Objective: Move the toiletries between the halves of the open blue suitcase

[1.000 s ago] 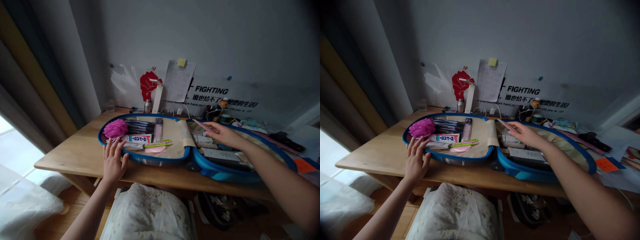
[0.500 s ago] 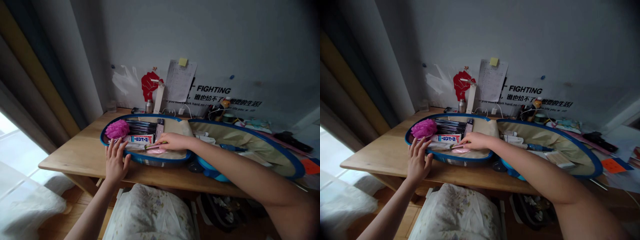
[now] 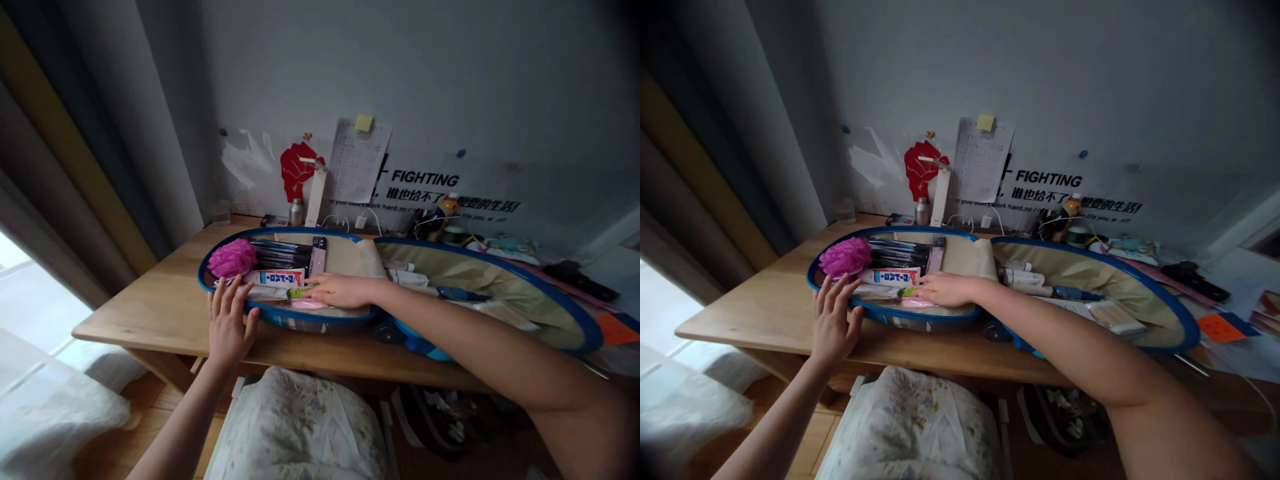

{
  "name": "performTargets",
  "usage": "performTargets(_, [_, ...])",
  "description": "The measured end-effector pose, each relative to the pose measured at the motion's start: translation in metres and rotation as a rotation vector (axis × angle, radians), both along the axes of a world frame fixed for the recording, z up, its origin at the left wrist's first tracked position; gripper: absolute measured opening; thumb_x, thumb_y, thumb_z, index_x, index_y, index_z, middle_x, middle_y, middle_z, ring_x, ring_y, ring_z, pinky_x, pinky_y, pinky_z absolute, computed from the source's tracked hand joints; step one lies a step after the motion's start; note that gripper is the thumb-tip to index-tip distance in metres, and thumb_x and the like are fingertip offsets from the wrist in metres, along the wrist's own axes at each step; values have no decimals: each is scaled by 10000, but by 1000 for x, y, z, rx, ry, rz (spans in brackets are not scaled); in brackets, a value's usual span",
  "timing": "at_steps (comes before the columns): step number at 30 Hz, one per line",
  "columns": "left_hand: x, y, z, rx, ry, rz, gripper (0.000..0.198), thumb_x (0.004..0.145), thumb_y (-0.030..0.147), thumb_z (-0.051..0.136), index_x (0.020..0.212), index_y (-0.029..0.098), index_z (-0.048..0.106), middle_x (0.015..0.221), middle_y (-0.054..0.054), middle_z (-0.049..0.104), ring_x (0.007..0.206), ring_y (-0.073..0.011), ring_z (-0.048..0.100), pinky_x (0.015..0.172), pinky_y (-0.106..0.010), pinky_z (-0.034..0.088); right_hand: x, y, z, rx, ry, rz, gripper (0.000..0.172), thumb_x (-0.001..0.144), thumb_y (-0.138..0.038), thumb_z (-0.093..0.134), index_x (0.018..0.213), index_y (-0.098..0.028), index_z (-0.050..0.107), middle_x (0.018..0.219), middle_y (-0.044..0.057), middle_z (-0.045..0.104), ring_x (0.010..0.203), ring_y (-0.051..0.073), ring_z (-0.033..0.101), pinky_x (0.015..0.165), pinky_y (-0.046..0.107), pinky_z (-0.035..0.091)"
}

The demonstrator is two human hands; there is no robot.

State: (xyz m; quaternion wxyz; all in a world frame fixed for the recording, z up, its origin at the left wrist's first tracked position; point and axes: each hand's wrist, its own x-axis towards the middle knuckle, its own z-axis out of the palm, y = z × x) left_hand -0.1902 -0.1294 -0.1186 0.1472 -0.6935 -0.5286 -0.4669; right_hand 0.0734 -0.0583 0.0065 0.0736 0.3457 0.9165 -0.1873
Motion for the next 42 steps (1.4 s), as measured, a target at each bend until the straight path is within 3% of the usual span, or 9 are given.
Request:
performTargets(5, [1,-1,0,-22,-14,13,455,1003,389,420,1395,199,550,1493,-145,511,1538,-313,232,1261,-539,139,13,7,2,28,44,13,504,998,-340,406,1475,-233,528,1551,94,493,1433,216,454,1205,377,346])
performTargets(8, [1,-1,0,-35,-22,11,456,999,391,423,1395,205,553,1497,-139,510,1536,-312,239,1262,-540,141,24,13,4,65,48,-39,539,960,-333,486,1474,-175,519,1476,130,568,1340,224,550,1135,359,425])
performTargets(13, [1,0,0,-45,-37,5,461,991,391,429,1396,213,558,1501,-138,508,1534,-323,239,1261,-550,143,32,14,7,23,-19,-119,536,910,-366,581,1418,-195,575,1380,115,652,1202,235,649,1001,323,510])
performTargets(18, [1,-1,1,-39,-38,3,453,994,392,425,1380,202,568,1489,-148,516,1531,-328,245,1260,-554,139,30,15,8,32,-62,-163,537,915,-376,577,1399,-142,591,1399,151,631,1239,248,628,1039,329,487])
performTargets(29, [1,0,0,-27,-32,1,454,992,384,431,1390,207,561,1490,-141,515,1530,-320,251,1260,-542,148,30,11,7,-19,-19,-114,451,911,-393,585,1306,-193,671,1320,105,692,1149,225,670,961,298,507])
performTargets(37, [1,-1,0,-44,-33,2,468,991,384,426,1401,200,558,1501,-151,507,1531,-332,244,1256,-559,147,29,8,2,26,-23,-114,476,968,-407,476,1364,-195,631,1388,116,649,1242,227,629,1044,331,482])
performTargets(42, [2,0,0,-29,-37,-1,464,990,379,436,1407,212,554,1496,-143,511,1531,-329,248,1258,-551,147,28,6,4,33,42,-181,483,960,-476,475,1305,-206,678,1364,104,668,1235,230,633,1049,335,487])
